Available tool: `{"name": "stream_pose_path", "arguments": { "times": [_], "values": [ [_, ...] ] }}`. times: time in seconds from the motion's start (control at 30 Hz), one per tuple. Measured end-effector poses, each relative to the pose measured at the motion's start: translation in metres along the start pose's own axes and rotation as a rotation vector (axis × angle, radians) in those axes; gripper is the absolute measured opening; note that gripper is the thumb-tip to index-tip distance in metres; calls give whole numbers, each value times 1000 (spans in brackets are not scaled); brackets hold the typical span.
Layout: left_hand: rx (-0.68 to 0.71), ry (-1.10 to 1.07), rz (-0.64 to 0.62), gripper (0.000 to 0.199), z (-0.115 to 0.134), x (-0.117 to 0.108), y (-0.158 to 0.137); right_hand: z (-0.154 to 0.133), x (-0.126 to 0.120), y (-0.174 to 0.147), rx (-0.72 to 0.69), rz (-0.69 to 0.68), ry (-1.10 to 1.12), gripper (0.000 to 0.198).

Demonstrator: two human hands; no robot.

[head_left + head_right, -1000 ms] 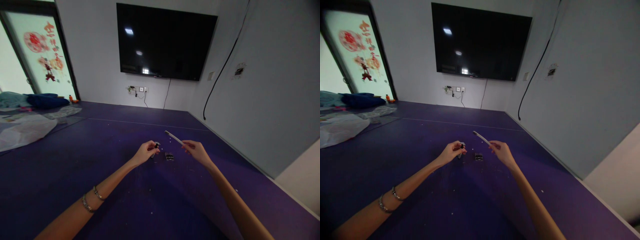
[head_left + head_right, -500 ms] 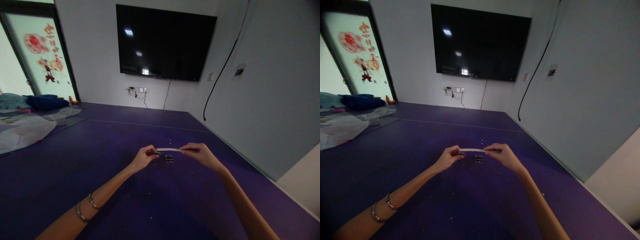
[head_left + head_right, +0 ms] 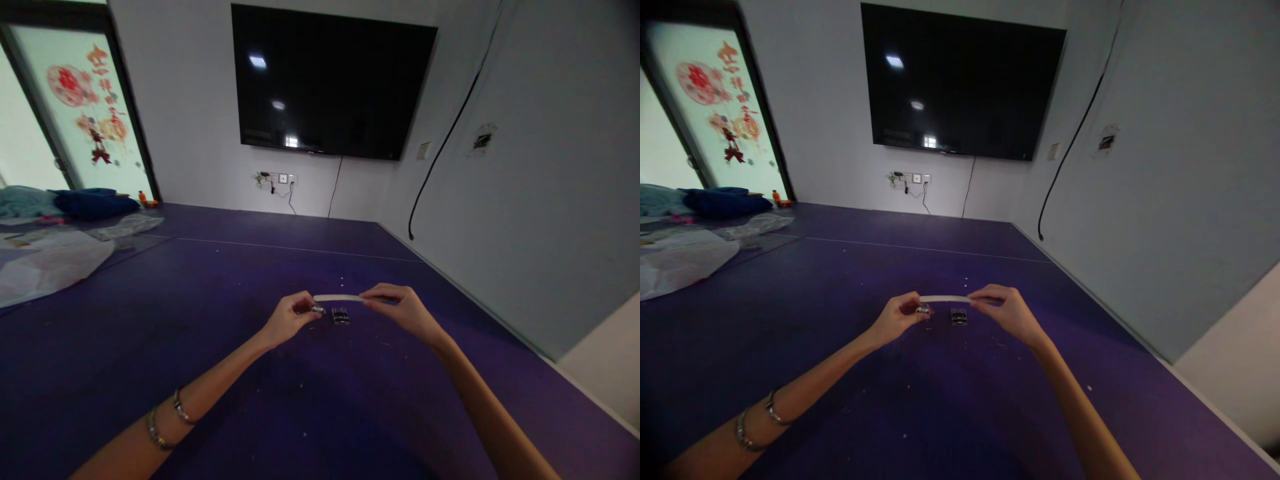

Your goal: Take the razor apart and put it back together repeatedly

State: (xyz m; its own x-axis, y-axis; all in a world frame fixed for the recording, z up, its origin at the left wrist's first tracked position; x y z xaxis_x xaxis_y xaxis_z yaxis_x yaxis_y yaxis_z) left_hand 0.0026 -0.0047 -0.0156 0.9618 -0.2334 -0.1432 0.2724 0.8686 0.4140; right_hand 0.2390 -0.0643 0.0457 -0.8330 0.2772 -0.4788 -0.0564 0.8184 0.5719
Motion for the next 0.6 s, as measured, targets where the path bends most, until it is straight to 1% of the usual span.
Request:
{"name": "stream_pose_path", "arguments": {
  "times": [0.07, 0.23, 0.4, 0.6],
  "values": [
    [11, -5, 1, 14, -1, 0, 0, -1, 0, 0, -1, -3, 5, 17],
    [39, -1, -1, 15, 2, 1, -1, -5, -2, -1, -44, -63, -2, 18],
    [-4, -13, -23, 15, 3, 2, -4, -7, -7, -1, -16, 0, -31, 17],
    [1, -46, -23, 17, 5, 2, -6, -13, -6, -4, -50, -69, -42, 14]
  ]
}}
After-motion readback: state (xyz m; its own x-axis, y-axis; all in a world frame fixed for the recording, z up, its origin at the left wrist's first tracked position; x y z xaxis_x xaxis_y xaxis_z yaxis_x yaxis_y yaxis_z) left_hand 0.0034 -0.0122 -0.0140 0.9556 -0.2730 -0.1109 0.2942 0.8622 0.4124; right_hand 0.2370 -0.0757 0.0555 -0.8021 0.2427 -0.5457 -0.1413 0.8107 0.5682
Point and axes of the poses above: each hand's wrist, its own y-axis towards the middle knuckle, its own x-axis out of the palm, z = x × y, the point moved 1 cm from there along y, towards the middle knuckle, and after that the axes turned 12 degrees about z, right-handed, at the moved point
